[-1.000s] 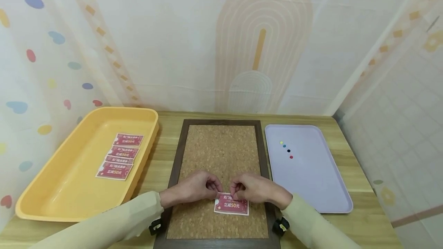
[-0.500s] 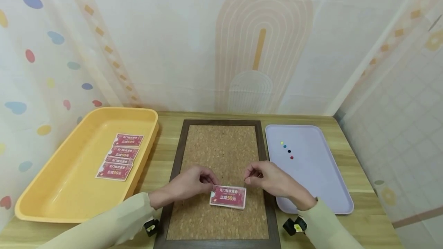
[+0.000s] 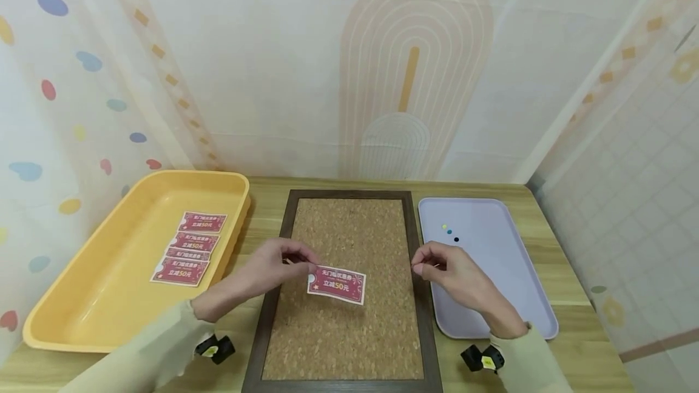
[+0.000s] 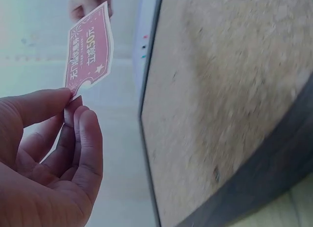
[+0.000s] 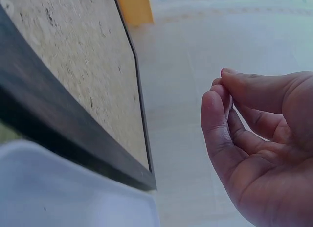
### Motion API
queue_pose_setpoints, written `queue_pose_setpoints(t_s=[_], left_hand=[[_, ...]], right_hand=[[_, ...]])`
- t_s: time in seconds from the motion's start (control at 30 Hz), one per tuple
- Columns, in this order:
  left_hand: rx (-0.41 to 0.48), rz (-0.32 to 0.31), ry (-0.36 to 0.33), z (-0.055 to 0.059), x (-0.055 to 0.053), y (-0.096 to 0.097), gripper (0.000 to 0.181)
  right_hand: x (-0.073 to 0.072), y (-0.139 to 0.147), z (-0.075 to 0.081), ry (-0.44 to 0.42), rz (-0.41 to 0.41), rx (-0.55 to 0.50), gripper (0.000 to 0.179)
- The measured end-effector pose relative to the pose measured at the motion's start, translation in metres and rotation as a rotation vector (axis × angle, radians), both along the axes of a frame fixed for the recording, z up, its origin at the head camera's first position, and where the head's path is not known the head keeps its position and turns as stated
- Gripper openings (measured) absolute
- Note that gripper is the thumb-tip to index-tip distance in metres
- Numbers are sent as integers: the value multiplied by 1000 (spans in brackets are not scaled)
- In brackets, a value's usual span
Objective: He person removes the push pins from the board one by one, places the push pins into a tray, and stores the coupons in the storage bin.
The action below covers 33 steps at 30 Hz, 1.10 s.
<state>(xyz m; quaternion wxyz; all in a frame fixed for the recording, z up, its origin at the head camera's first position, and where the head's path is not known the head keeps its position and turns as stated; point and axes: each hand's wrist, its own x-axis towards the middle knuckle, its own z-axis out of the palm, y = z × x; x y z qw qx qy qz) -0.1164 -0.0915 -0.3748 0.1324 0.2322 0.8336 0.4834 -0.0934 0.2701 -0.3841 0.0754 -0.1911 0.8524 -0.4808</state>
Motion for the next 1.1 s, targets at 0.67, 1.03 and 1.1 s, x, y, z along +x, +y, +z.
queue_pose_setpoints(t_s=[0.67, 1.03, 1.1], left_hand=[[-60, 216, 6, 25, -1, -88, 9], [-80, 256, 65, 32, -6, -142, 12], [-99, 270, 51, 31, -7, -151, 14]], right_hand=[[-5, 39, -6, 94, -143, 50, 7], [-15, 59, -11, 131, -160, 77, 5], [-16, 62, -12, 129, -163, 81, 5]])
